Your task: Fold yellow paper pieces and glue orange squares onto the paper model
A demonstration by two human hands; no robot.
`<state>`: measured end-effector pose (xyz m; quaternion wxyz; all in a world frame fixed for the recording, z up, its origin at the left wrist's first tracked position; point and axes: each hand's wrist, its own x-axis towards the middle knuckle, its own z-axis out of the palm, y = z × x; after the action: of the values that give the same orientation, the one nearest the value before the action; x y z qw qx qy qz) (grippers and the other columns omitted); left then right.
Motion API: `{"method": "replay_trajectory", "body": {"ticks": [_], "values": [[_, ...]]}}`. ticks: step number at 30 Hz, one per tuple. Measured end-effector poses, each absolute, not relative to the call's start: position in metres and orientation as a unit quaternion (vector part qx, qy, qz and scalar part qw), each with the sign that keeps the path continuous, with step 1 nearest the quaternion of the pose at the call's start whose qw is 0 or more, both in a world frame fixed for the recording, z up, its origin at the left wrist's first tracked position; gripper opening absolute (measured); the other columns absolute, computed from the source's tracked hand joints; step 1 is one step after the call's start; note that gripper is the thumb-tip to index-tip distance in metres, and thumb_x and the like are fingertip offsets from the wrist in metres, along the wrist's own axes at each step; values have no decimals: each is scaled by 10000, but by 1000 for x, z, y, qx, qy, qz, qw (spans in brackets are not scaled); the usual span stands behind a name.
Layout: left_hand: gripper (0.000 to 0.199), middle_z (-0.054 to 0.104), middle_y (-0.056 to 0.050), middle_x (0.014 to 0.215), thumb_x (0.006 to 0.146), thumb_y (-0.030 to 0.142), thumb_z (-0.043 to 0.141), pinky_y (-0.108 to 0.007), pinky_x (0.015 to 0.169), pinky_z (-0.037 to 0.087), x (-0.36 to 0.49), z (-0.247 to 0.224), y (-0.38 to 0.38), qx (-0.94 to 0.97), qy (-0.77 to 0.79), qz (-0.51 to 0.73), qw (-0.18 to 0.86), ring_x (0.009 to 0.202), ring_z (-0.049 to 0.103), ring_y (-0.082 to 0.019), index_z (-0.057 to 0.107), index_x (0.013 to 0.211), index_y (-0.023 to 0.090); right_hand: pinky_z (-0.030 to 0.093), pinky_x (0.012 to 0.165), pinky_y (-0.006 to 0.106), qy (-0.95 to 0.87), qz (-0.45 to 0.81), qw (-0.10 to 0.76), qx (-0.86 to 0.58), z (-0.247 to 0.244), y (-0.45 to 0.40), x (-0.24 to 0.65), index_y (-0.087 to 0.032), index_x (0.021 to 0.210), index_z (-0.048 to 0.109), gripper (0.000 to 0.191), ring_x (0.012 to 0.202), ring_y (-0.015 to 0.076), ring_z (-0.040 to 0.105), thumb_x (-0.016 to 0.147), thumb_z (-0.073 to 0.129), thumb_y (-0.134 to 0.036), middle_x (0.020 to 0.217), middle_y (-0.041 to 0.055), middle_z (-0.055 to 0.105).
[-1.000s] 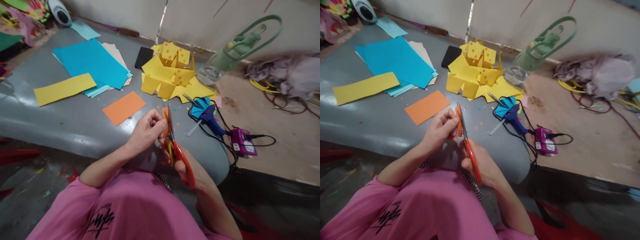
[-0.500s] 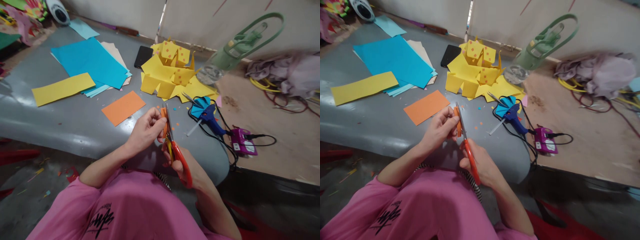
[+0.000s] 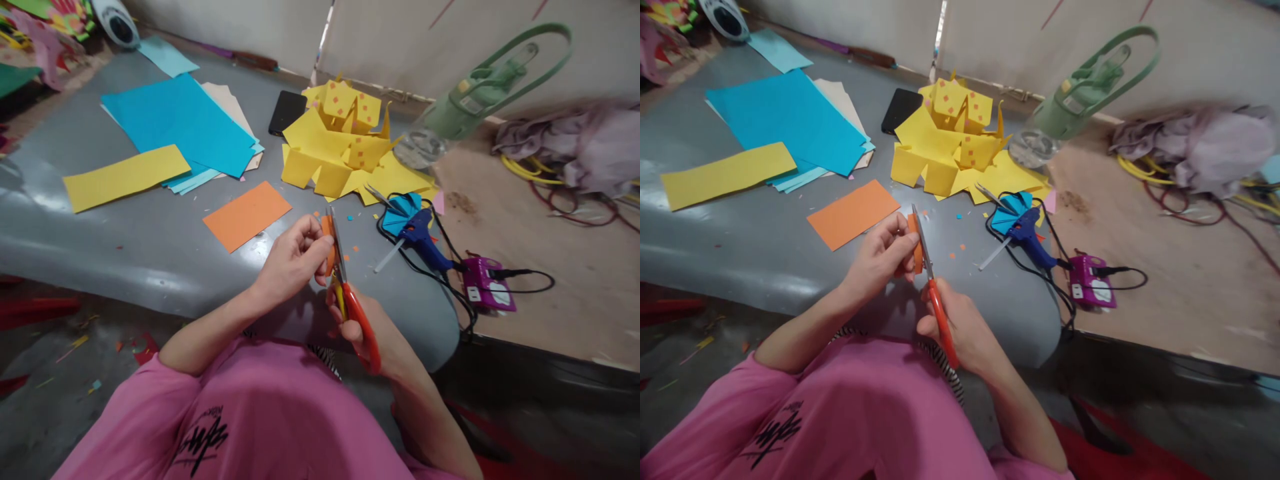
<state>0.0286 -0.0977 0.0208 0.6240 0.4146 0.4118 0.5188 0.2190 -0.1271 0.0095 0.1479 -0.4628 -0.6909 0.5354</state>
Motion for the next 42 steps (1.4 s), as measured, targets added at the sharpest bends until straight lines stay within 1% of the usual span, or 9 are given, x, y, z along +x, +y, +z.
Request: {"method": "replay_trajectory", "body": {"ticks": [7,11,14,16,20,28,34,39,42], "values": [[234,540,108,525,913,322,574,-175,467,410,29,20,-98,416,411,518,624,431,552,-67,380,813,238,464,461,256,-630,595,153,-475,4,-130,219,-234,902,508,788,515,120,478,639,479,-977,677,-37,517],[226,550,85,589,893,314,584,-183,532,435,26,22,-97,430,426,523,600,514,552,-64,408,782,225,491,451,262,-622,583,197,-484,4,-128,222,-231,921,524,776,520,122,500,669,492,-965,700,-33,523],[185,645,36,708,877,297,591,-188,577,452,21,24,-97,448,420,506,606,603,582,-70,453,790,209,534,536,272,-631,530,265,-500,16,-119,221,-238,938,500,594,575,117,524,796,612,-804,766,-29,548],[151,670,26,714,857,287,604,-196,563,455,19,27,-98,450,409,476,636,583,588,-77,481,827,204,544,594,278,-636,493,304,-510,27,-111,216,-242,922,477,474,626,119,561,839,698,-654,826,-20,574],[133,633,49,660,814,245,640,-184,517,432,17,31,-100,447,411,426,671,528,576,-72,522,844,193,522,579,273,-630,478,366,-491,42,-95,204,-250,924,455,429,675,123,582,845,732,-568,952,12,629],[114,614,39,720,835,292,649,-205,561,441,8,34,-101,534,453,330,633,589,577,-92,604,856,189,434,509,245,-624,491,376,-478,47,-88,195,-249,884,425,427,591,91,524,826,753,-518,804,-43,570],[167,625,25,705,883,348,619,-213,529,373,4,37,-100,607,457,259,597,581,568,-105,639,822,194,419,515,243,-625,497,381,-466,48,-89,198,-245,875,435,371,593,83,520,833,748,-440,796,-45,580],[211,609,35,669,916,379,602,-209,512,354,3,37,-99,619,450,248,594,552,559,-96,639,815,196,439,482,249,-605,509,383,-478,47,-91,199,-250,892,438,397,550,79,515,842,732,-512,850,-26,622],[225,622,26,696,916,384,611,-206,520,368,1,36,-98,617,447,255,595,558,550,-89,637,808,188,438,495,247,-615,514,362,-476,46,-90,200,-240,886,446,447,545,77,508,804,772,-533,794,-39,609]]}}
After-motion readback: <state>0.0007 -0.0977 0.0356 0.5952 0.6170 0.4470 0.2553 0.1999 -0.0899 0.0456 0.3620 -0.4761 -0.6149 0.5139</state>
